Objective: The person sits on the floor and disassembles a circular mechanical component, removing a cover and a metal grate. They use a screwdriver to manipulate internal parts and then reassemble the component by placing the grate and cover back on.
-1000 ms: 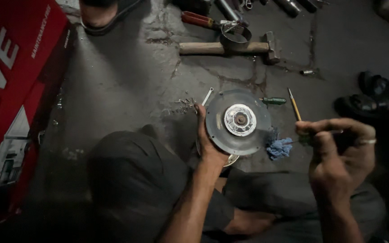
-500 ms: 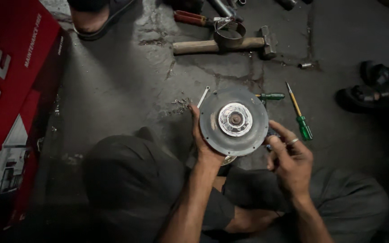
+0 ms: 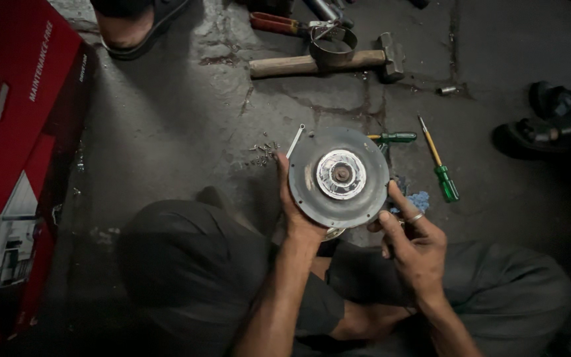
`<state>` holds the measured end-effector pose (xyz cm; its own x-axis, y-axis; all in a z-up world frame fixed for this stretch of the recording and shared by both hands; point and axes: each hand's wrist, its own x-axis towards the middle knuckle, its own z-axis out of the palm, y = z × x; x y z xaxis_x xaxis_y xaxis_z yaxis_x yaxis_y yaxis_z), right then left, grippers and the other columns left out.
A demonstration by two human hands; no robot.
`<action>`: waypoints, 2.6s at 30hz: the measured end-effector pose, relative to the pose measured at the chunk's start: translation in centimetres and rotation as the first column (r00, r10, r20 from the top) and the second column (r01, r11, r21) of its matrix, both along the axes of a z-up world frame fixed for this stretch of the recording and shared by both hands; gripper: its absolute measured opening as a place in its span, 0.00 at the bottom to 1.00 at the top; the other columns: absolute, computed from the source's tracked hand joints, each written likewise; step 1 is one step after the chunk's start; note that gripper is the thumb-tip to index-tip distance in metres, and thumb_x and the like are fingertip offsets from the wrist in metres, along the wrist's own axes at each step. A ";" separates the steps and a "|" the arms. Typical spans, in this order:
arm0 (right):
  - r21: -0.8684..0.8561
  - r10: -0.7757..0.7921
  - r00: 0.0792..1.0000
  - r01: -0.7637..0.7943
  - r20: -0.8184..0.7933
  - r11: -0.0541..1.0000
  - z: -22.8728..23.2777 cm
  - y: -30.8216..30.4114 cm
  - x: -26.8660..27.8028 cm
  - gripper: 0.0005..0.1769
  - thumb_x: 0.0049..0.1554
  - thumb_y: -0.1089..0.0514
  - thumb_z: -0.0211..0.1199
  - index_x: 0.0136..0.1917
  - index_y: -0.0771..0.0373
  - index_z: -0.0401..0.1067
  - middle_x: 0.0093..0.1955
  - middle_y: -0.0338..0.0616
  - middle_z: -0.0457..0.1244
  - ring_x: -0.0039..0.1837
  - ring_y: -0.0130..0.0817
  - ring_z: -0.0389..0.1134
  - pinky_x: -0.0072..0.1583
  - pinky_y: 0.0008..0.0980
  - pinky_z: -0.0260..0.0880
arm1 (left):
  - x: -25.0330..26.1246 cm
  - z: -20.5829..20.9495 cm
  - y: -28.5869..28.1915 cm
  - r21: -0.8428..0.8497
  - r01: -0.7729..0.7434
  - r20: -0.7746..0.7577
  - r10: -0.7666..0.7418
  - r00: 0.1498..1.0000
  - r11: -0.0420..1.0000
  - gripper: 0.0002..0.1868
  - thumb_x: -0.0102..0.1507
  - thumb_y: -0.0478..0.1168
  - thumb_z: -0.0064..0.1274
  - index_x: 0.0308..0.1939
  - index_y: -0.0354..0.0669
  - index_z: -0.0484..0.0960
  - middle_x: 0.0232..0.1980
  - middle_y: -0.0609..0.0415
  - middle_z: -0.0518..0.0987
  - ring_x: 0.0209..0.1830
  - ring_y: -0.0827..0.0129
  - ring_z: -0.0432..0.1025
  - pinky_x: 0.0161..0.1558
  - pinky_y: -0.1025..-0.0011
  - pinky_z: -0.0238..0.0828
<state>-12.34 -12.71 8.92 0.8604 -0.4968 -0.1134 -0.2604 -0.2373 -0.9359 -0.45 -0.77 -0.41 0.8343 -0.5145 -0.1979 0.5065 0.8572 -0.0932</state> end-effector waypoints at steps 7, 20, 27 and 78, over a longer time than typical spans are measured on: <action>-0.107 -0.031 0.998 0.025 -0.057 0.994 1.5 -0.1 0.2 0.30 0.61 0.67 0.60 0.76 0.61 0.66 0.41 0.45 0.67 0.37 0.22 0.63 0.38 0.22 0.65 | 0.2 0.9 0.2 0.096 0.018 -0.074 -0.011 0.997 0.995 0.37 0.68 0.66 0.41 0.68 0.41 0.72 0.66 0.45 0.74 0.64 0.54 0.70 0.64 0.53 0.70; 0.164 0.119 0.843 -0.237 0.524 0.958 2.8 4.4 1.3 0.16 0.66 0.77 0.52 0.64 0.66 0.60 0.61 0.56 0.65 0.64 0.39 0.70 0.71 0.41 0.73 | 0.6 0.5 0.1 0.123 -0.022 -0.096 0.034 0.995 0.992 0.32 0.69 0.62 0.44 0.64 0.41 0.75 0.62 0.47 0.77 0.61 0.57 0.72 0.64 0.57 0.69; 0.036 0.238 0.851 -0.287 0.469 0.957 1.2 5.4 2.5 0.16 0.65 0.76 0.54 0.63 0.66 0.60 0.62 0.56 0.65 0.64 0.38 0.70 0.70 0.39 0.73 | 0.3 1.0 0.4 0.195 -0.055 -0.081 0.072 0.994 0.979 0.31 0.69 0.61 0.43 0.65 0.43 0.75 0.60 0.49 0.77 0.61 0.59 0.72 0.63 0.60 0.68; -0.165 0.267 0.876 -0.218 0.402 0.962 2.1 9.1 6.3 0.21 0.61 0.72 0.66 0.67 0.70 0.68 0.58 0.50 0.70 0.60 0.34 0.73 0.64 0.29 0.76 | -0.6 3.5 2.7 0.448 0.018 -0.004 -0.018 1.000 0.894 0.35 0.65 0.65 0.39 0.61 0.41 0.74 0.51 0.50 0.79 0.51 0.64 0.75 0.53 0.65 0.72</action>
<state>-6.02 -3.65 11.05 0.9106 -0.2543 0.3258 0.2270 -0.3512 -0.9084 -1.06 1.92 3.13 0.8258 -0.3865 -0.4108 0.5224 0.7987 0.2986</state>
